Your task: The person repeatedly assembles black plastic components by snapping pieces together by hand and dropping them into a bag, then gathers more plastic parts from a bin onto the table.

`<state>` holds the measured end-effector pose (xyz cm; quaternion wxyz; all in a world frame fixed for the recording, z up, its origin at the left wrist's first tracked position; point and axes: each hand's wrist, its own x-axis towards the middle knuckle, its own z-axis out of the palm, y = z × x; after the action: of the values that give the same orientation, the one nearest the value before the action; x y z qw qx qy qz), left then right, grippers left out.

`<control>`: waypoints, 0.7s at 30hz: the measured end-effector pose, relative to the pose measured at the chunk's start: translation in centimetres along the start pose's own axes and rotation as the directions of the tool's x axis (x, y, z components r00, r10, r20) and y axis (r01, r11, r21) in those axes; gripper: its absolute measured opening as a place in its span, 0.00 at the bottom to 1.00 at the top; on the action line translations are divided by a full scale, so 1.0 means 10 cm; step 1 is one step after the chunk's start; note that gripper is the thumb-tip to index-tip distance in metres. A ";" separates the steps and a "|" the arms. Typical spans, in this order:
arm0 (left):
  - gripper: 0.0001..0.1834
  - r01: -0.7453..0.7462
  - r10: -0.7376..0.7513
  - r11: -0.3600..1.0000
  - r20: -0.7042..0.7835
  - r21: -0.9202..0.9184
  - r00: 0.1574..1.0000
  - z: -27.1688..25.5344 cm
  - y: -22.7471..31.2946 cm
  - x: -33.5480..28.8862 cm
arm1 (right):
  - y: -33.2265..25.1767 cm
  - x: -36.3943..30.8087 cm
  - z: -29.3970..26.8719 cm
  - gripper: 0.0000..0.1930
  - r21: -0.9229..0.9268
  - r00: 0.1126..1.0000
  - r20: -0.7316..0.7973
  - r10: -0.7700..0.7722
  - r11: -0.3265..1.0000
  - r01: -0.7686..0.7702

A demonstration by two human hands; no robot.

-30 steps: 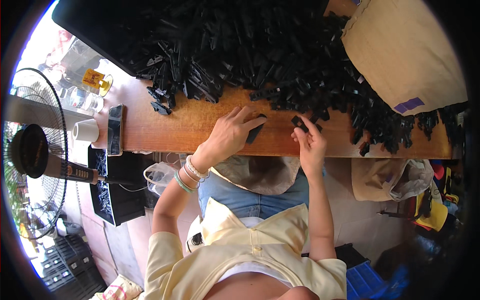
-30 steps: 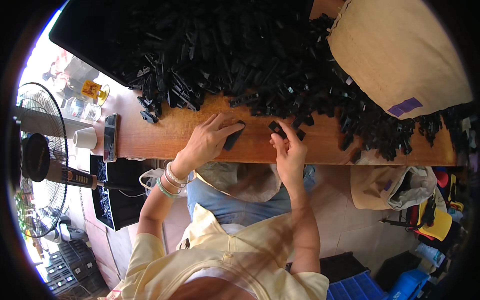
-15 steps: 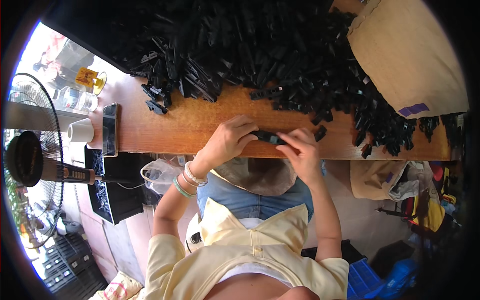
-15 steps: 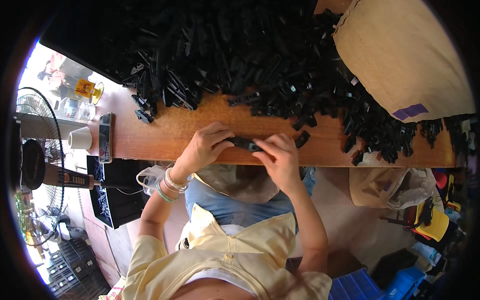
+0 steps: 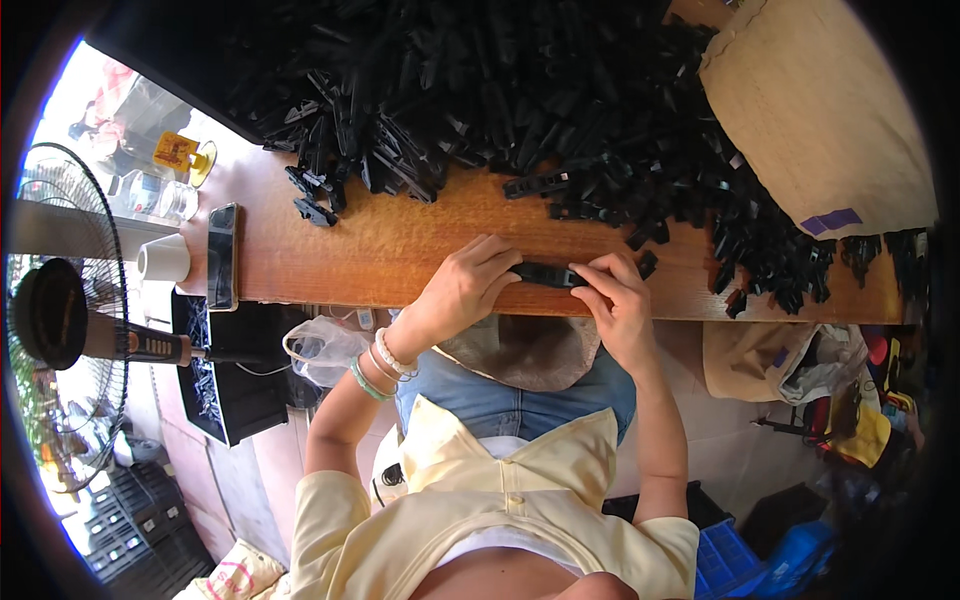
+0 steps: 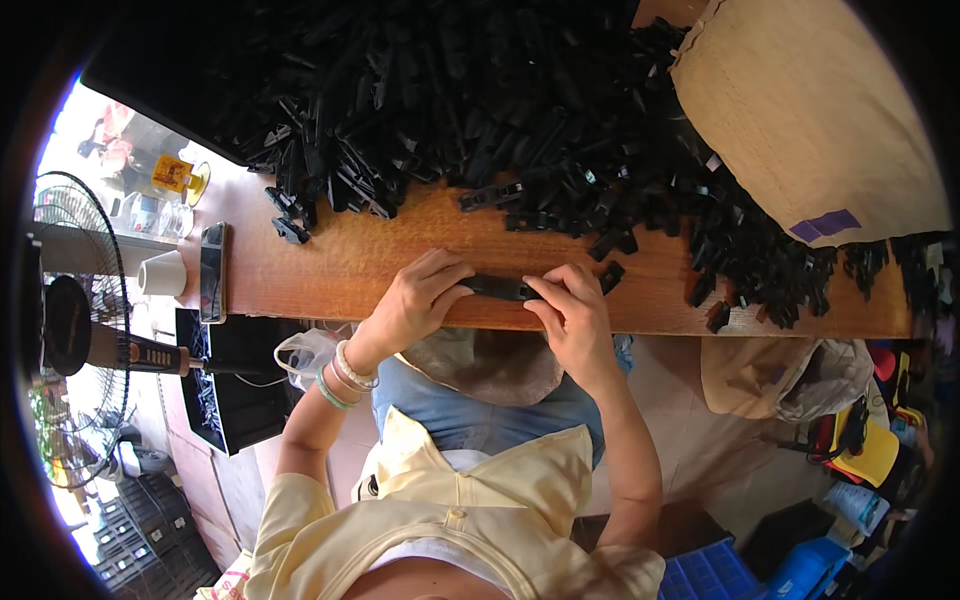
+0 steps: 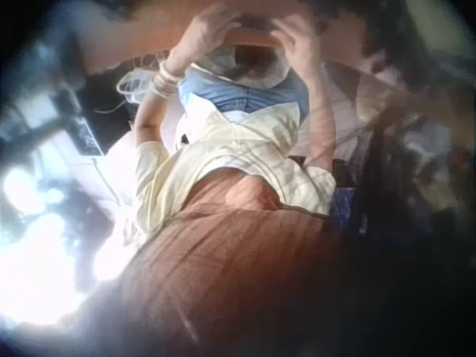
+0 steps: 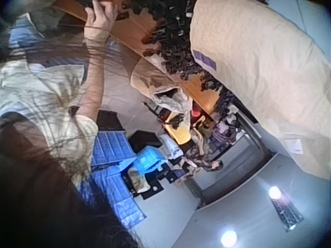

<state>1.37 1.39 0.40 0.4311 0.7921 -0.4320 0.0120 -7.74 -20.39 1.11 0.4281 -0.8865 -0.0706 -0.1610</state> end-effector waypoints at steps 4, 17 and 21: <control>0.12 0.009 -0.009 1.000 -0.004 -0.023 1.000 0.01 0.00 0.00 | 0.00 0.00 0.05 0.14 0.030 1.000 0.009 0.015 0.999 -0.015; 0.09 -0.093 0.102 0.989 -0.069 0.112 0.992 0.02 -0.27 0.59 | -0.17 -0.21 0.01 0.10 0.198 0.998 -0.026 0.065 0.978 -0.059; 0.03 0.099 0.015 0.884 -0.240 0.458 0.971 0.18 -0.27 0.82 | 0.03 -0.16 -0.16 0.11 -0.363 0.888 -0.440 0.134 0.878 -0.312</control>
<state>7.75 -4.66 0.63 0.2766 0.8745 -0.3446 0.2001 -9.47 -21.84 1.28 0.2463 -0.9076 0.1605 -0.2996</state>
